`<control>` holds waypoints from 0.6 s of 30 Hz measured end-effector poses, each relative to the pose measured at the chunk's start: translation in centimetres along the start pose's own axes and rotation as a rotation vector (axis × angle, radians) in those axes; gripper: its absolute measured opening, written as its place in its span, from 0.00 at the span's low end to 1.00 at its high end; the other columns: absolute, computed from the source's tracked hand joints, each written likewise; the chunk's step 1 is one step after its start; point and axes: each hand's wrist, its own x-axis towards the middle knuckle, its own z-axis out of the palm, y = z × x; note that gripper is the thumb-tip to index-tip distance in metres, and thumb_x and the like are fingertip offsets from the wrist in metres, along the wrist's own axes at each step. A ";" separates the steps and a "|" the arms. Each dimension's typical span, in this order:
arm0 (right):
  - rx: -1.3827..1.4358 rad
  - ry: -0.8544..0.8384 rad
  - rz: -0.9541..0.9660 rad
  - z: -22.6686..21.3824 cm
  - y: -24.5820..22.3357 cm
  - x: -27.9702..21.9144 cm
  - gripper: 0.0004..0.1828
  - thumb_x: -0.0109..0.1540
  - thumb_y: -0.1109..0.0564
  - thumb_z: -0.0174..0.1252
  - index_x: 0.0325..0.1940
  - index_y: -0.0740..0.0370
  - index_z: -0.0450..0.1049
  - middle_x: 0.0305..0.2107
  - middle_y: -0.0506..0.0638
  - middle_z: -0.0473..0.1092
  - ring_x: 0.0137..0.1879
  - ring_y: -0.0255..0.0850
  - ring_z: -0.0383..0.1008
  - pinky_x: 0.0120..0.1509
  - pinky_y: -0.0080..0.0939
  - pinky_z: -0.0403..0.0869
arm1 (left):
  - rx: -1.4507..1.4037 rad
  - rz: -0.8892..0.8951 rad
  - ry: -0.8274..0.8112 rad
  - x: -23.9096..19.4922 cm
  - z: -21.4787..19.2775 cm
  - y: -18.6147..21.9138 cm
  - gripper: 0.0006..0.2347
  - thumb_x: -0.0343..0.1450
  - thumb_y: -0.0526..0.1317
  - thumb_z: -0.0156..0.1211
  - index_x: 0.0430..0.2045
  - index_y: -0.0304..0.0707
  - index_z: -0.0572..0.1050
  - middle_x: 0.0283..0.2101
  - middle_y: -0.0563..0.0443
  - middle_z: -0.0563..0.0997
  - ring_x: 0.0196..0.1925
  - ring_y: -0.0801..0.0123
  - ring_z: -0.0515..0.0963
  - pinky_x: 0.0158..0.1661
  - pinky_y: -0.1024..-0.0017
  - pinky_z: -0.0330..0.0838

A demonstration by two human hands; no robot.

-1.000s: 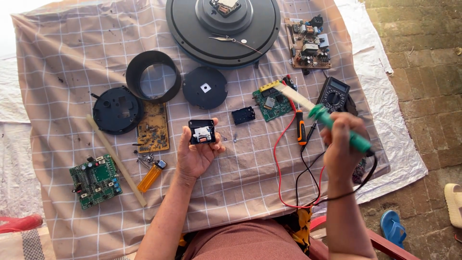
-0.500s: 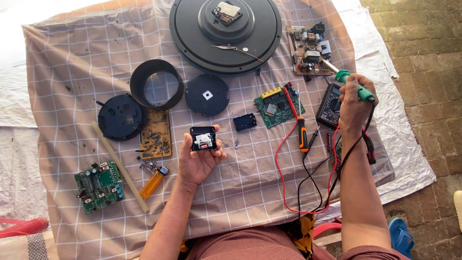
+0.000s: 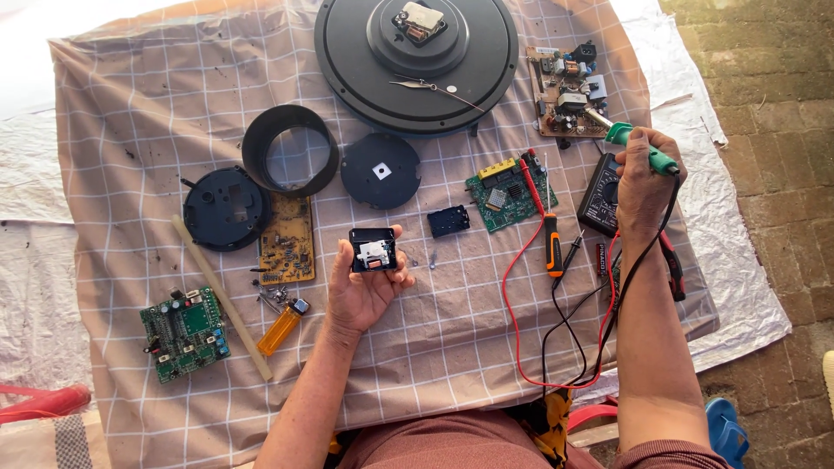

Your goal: The person uses a soldering iron to work on a small black electronic component held in their left hand. They then use a multimeter with red and black probes to test the component's connections.

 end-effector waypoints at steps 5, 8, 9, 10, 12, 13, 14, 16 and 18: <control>0.025 -0.002 -0.015 0.0 0.4 0.0 0.11 0.70 0.50 0.60 0.46 0.61 0.78 0.25 0.49 0.73 0.28 0.29 0.72 0.31 0.27 0.71 | 0.004 0.005 0.004 0.0 0.1 0.0 0.36 0.71 0.62 0.55 0.66 0.30 0.62 0.40 0.39 0.77 0.35 0.64 0.78 0.48 0.60 0.75; 0.005 0.004 -0.007 -0.1 1.1 0.1 0.11 0.71 0.49 0.60 0.46 0.60 0.78 0.24 0.49 0.73 0.25 0.29 0.70 0.30 0.27 0.69 | 0.004 -0.001 0.006 0.0 0.1 -0.1 0.36 0.71 0.62 0.55 0.66 0.32 0.62 0.40 0.40 0.77 0.35 0.65 0.77 0.48 0.60 0.75; 0.003 0.008 -0.004 0.1 1.5 0.1 0.11 0.71 0.49 0.61 0.47 0.59 0.78 0.23 0.49 0.73 0.24 0.29 0.69 0.29 0.27 0.68 | 0.004 -0.001 0.000 -0.2 0.1 0.0 0.35 0.71 0.62 0.54 0.66 0.32 0.62 0.41 0.41 0.77 0.35 0.66 0.77 0.49 0.61 0.75; 0.008 -0.002 -0.003 -0.1 1.7 0.1 0.11 0.71 0.49 0.61 0.47 0.59 0.78 0.23 0.49 0.73 0.24 0.29 0.69 0.29 0.27 0.68 | 0.005 0.008 0.007 -0.1 0.0 -0.1 0.35 0.71 0.62 0.54 0.66 0.32 0.62 0.41 0.41 0.77 0.35 0.66 0.77 0.49 0.61 0.75; -0.008 -0.013 -0.043 -0.2 2.1 0.2 0.13 0.73 0.49 0.58 0.48 0.61 0.79 0.23 0.50 0.73 0.24 0.31 0.70 0.29 0.28 0.69 | -0.021 0.006 -0.015 -0.1 -0.2 -0.2 0.35 0.72 0.61 0.54 0.67 0.32 0.62 0.41 0.39 0.77 0.35 0.65 0.77 0.48 0.61 0.76; 0.000 -0.024 -0.045 -0.1 2.2 0.1 0.13 0.73 0.49 0.58 0.48 0.61 0.79 0.23 0.50 0.73 0.24 0.31 0.70 0.29 0.28 0.69 | -0.020 0.018 -0.010 -0.1 -0.1 -0.1 0.35 0.72 0.61 0.54 0.67 0.32 0.62 0.41 0.39 0.77 0.35 0.65 0.77 0.48 0.61 0.76; -0.011 -0.007 -0.050 0.0 2.3 0.1 0.13 0.72 0.49 0.59 0.48 0.62 0.79 0.23 0.50 0.73 0.23 0.32 0.69 0.28 0.29 0.69 | -0.022 0.015 -0.001 -0.2 0.0 -0.1 0.34 0.72 0.61 0.54 0.66 0.31 0.62 0.41 0.39 0.78 0.35 0.65 0.78 0.47 0.62 0.77; -0.018 0.008 -0.058 0.1 2.6 0.3 0.13 0.72 0.49 0.60 0.47 0.62 0.80 0.23 0.50 0.73 0.23 0.32 0.69 0.27 0.29 0.69 | -0.021 0.018 0.007 0.0 0.2 0.0 0.34 0.72 0.61 0.55 0.65 0.31 0.63 0.41 0.38 0.78 0.34 0.66 0.79 0.46 0.62 0.78; 0.004 0.003 -0.057 0.1 3.0 0.4 0.13 0.72 0.51 0.62 0.48 0.64 0.78 0.24 0.51 0.74 0.25 0.32 0.72 0.27 0.28 0.70 | -0.021 0.009 -0.008 -0.1 0.2 0.0 0.34 0.72 0.60 0.55 0.65 0.31 0.63 0.41 0.39 0.77 0.35 0.65 0.78 0.46 0.63 0.78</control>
